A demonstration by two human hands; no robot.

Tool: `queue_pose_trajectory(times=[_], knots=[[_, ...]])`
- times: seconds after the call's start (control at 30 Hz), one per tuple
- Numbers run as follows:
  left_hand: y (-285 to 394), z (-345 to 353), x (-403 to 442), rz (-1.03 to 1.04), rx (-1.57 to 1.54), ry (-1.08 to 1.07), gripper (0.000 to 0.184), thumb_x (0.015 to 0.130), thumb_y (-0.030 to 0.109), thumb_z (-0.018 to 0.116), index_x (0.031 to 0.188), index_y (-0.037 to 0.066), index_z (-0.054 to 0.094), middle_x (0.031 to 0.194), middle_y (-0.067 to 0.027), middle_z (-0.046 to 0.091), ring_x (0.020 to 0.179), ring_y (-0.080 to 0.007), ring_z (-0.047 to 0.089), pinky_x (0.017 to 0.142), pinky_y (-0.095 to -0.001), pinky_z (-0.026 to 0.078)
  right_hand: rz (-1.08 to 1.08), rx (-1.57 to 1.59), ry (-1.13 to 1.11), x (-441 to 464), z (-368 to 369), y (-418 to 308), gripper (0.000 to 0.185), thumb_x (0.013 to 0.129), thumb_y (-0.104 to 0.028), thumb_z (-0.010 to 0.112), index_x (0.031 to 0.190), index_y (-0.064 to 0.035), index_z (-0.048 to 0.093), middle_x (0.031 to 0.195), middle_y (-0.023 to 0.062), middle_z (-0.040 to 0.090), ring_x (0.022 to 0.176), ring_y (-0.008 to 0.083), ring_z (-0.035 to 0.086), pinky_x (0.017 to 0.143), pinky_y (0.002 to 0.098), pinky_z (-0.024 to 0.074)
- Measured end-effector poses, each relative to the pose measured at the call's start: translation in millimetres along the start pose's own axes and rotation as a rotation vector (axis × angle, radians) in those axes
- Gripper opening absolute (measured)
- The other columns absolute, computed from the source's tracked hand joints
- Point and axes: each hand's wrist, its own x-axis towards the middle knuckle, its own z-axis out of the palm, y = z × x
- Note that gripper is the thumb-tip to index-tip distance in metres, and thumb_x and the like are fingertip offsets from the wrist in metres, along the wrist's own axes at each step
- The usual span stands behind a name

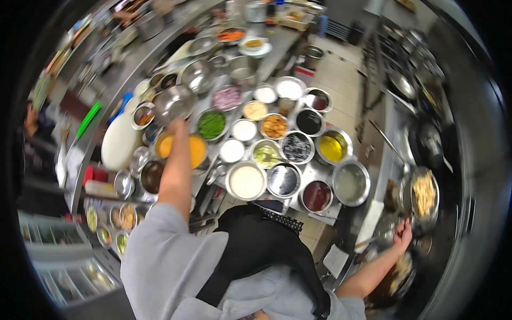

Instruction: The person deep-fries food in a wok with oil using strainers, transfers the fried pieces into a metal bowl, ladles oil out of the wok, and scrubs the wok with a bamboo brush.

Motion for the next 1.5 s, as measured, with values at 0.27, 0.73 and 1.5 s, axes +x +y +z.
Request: queue_pose_trajectory(times=[0.27,0.73,1.5], knots=[[132.0,-107.7,-193.3,0.199,-1.364,-0.239,0.036,0.095,0.011,0.051,0.120,-0.014,0.055,0.104,-0.0221,0.067,0.083,-0.0320,0.071,0.068,-0.0422,0.065,-0.060,-0.204,-0.010,-60.9,17.7,-49.7,0.013,0.100,-0.019,0.061,0.098,-0.0098,0.052,0.068,-0.0002,0.051,0.048,0.0080,0.043,0.040,0.0238,0.0340],[678.0,25.7,-682.0,1.362,-0.460,-0.778,0.031,0.082,0.026,0.076,0.087,-0.004,0.074,0.090,-0.0210,0.074,0.079,-0.0289,0.074,0.073,-0.0425,0.058,0.015,-0.534,-0.096,-78.7,-17.7,-161.2,0.012,0.100,-0.015,0.057,0.104,-0.0068,0.049,0.069,0.0019,0.055,0.046,0.0085,0.049,0.037,0.0263,0.0408],[624.3,-44.7,-795.9,1.225,-0.836,-1.298,0.035,0.080,0.020,0.077,0.108,0.000,0.070,0.103,-0.0166,0.072,0.087,-0.0299,0.073,0.073,-0.0405,0.059,-0.871,-1.440,0.428,-83.5,-43.1,-187.5,0.042,0.099,-0.022,0.059,0.138,-0.0065,0.054,0.127,0.0217,0.064,0.115,0.0371,0.063,0.096,0.0414,0.0497]])
